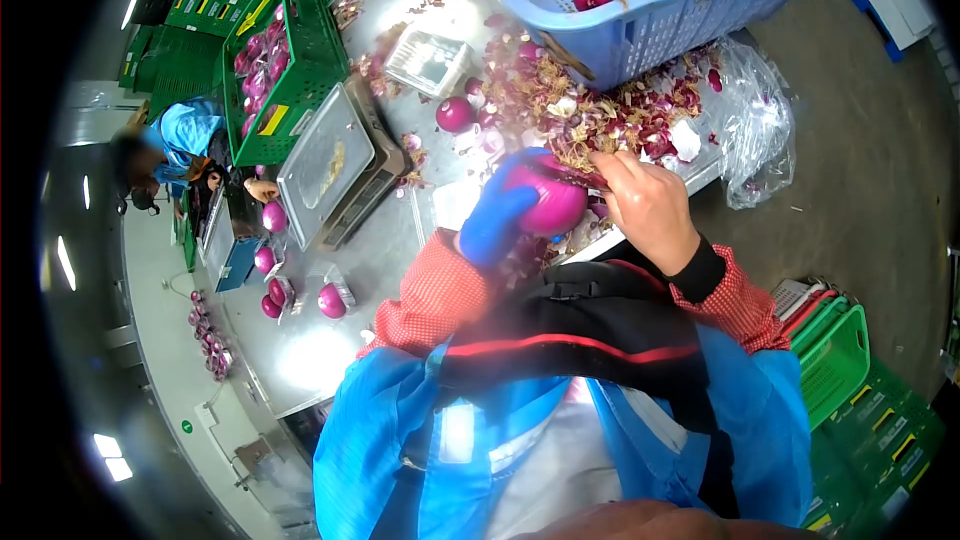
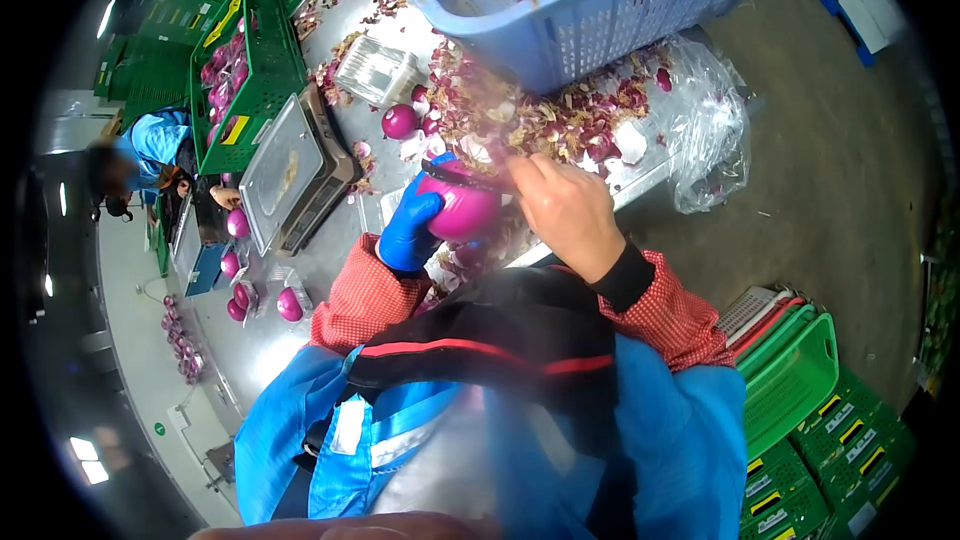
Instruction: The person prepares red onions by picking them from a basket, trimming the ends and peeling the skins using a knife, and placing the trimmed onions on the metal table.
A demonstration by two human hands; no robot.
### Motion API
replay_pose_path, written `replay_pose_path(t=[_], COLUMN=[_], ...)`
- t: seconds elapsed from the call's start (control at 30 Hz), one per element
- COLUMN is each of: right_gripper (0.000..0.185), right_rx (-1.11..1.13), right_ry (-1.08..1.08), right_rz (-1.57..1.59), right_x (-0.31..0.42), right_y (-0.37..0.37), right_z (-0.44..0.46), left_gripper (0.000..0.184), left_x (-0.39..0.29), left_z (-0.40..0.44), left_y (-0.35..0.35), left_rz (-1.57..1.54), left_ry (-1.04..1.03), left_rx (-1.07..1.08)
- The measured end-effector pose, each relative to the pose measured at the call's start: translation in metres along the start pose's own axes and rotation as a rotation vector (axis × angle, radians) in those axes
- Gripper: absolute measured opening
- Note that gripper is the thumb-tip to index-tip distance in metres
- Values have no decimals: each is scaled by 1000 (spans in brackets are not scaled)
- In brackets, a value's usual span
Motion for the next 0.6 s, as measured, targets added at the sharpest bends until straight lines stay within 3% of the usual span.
replay_pose_path(t=[0.1, 0.17, 0.23, 0.27, 0.3, 0.37, 0.5, 0.53, 0.57, 0.6], right_gripper=[30, 30, 32, 34, 32, 31, 61, 62, 59, 56], right_rx=[-97, -7, -107, -83, -92, -156, 79, -81, -38, 8], right_ry=[3, -232, -249, -245, -268, -225, -321, -110, -292, -476], right_rz=[18, 15, 36, 44, 160, 261, 750, 617, 883, 1144], right_x=[-16, -71, -74, -70, -58, -43, -20, -16, -34, -44], right_y=[-2, -28, -11, -11, -6, 0, -19, -14, -35, -52], right_z=[-9, -37, -40, -44, -35, -21, -13, -8, -18, -27], left_gripper=[61, 63, 66, 70, 72, 70, 83, 89, 96, 100], left_x=[4, -5, -34, -33, -26, -15, -1, -2, -3, -11], left_z=[1, -3, -7, -7, 0, 10, 19, 17, 15, 16], left_y=[0, -8, -31, -19, -14, -1, -10, -13, -17, -22], left_rz=[-46, -64, -39, 64, 71, 24, -46, -19, 9, 199], left_ry=[5, -36, -139, -134, -47, -88, 131, 130, 129, -25], left_rx=[26, 86, 213, 70, 44, -40, 16, 47, 78, 98])
Point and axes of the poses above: each hand's wrist, its own z-axis towards the middle knuckle, its own y-axis out of the back of the hand, x = y × z, the point moved 10 cm from there along z, towards the middle knuckle, and after that the axes turned 5 degrees about y, right-handed, at the moved point
